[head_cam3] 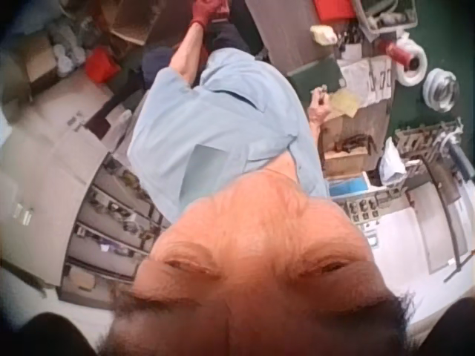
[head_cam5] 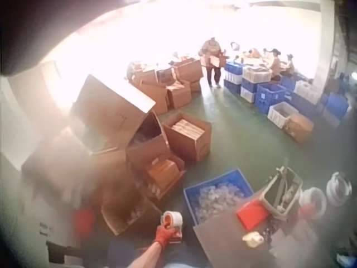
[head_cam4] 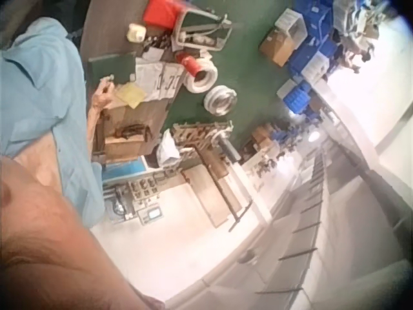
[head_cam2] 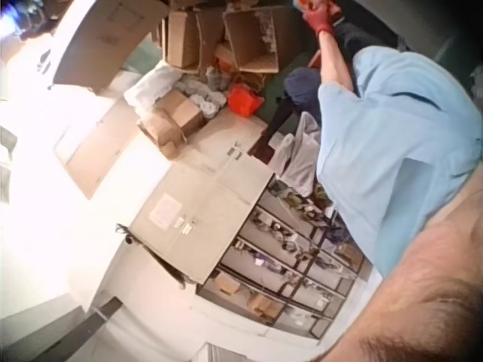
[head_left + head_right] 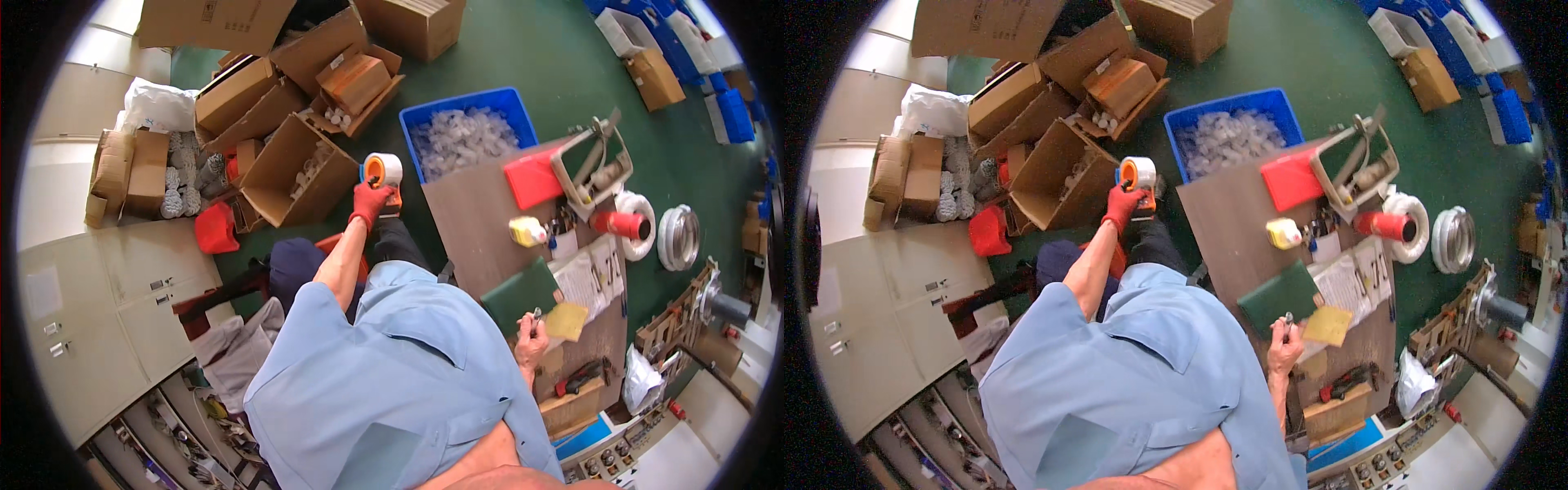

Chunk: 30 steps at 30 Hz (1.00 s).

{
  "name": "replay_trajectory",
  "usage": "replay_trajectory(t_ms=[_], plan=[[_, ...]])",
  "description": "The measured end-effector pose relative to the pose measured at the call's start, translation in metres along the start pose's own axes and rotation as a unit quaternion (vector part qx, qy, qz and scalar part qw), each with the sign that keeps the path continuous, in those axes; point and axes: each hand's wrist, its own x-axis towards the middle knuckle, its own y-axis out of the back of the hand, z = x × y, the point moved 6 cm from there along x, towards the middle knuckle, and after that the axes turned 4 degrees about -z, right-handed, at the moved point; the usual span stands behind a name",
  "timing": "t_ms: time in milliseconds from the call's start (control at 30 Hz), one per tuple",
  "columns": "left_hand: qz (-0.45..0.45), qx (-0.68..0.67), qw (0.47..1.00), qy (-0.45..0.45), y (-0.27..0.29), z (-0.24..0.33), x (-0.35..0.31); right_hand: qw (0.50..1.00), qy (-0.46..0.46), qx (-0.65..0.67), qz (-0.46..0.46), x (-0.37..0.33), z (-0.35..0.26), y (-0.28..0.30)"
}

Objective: The person writes on a yellow notepad with a pen, then picks up a bundle of metal rods and moves them. They return to the table, flip through papers on a clipboard, and organize the notepad and other items. Finally, they pick up a roll of tape and a green notebook.

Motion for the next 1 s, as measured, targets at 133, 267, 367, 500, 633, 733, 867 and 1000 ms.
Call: replay_trajectory(t_ms=[133,267,367,500,633,733,867,1000], plan=[[-0.069,-0.091,0.990,0.082,-0.006,-0.006,0.061,0.993,-0.055,0.099,-0.018,0.051,-0.058,-0.097],[-0.080,-0.026,0.996,0.031,0.014,0.009,0.129,0.967,-0.091,0.217,-0.101,0.125,-0.134,-0.201],[-0.044,0.046,0.996,0.061,0.063,0.027,0.158,0.957,-0.062,0.215,-0.183,0.188,-0.202,-0.265],[0.028,0.093,0.995,0.034,0.147,0.072,0.182,0.950,-0.009,0.183,-0.253,0.254,-0.252,-0.317],[0.052,0.114,0.991,0.036,0.182,0.058,0.210,0.955,0.014,0.150,-0.257,0.298,-0.274,-0.343],[0.044,0.145,0.988,0.026,0.184,0.058,0.219,0.959,0.030,0.160,-0.234,0.314,-0.268,-0.350],[0.010,-0.034,0.995,0.090,0.167,0.058,0.210,0.961,0.019,0.143,-0.235,0.312,-0.267,-0.360],[-0.049,0.069,0.995,0.044,0.128,0.051,0.219,0.960,0.008,0.128,-0.250,0.306,-0.253,-0.364]])
